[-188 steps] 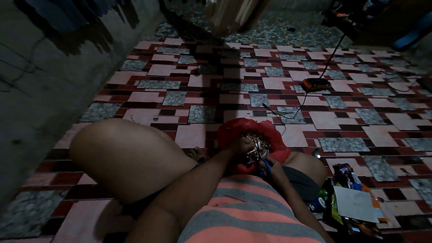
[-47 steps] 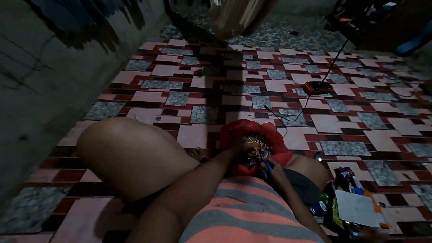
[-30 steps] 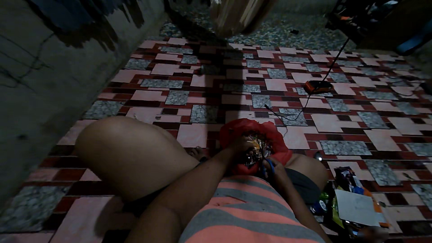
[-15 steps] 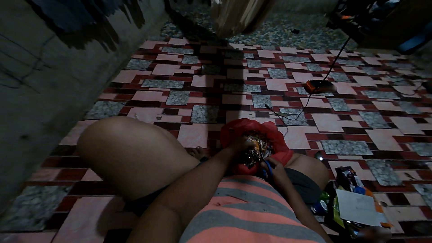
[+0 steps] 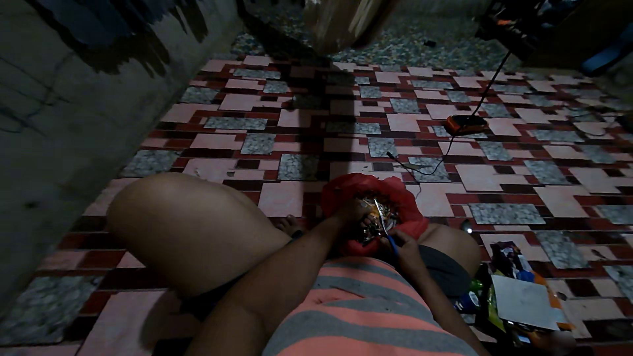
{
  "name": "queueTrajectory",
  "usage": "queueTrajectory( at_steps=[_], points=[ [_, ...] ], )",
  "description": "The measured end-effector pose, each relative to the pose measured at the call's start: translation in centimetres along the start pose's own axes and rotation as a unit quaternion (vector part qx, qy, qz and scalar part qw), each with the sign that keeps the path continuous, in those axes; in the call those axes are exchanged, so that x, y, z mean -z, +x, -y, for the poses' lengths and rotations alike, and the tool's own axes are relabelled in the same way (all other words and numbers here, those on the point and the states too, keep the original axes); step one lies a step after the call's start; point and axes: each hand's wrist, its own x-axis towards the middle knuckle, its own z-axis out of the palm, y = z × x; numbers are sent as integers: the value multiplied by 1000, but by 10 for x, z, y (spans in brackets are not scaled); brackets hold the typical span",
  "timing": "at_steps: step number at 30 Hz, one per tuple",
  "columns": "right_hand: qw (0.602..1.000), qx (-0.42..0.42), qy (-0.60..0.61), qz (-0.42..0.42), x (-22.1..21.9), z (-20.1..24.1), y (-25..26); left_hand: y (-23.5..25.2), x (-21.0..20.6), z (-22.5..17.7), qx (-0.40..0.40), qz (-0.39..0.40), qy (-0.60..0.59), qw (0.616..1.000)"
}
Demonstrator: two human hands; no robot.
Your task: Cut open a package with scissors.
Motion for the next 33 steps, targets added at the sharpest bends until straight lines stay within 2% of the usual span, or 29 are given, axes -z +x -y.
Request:
queueTrajectory(
  at_steps=[3, 6, 8, 19, 26, 33],
  points=[
    [999, -25, 15, -16, 1, 2, 0, 2, 0, 1, -5, -7, 3, 1000],
    [998, -67, 9, 17, 2, 7, 0, 3, -1, 3, -23, -11, -19, 999],
    [997, -66, 7, 38, 2, 7, 0, 3, 0, 4, -31, -14, -17, 999],
    [998, -53, 24, 35, 1, 8, -2, 1, -5, 2, -28, -44, -69, 996],
    [998, -53, 19, 31, 1, 7, 0, 4, -6, 10, -18, -8, -61, 998],
    [997, -54, 32, 54, 2, 3, 1, 3, -6, 6, -3, -31, -90, 995]
  ],
)
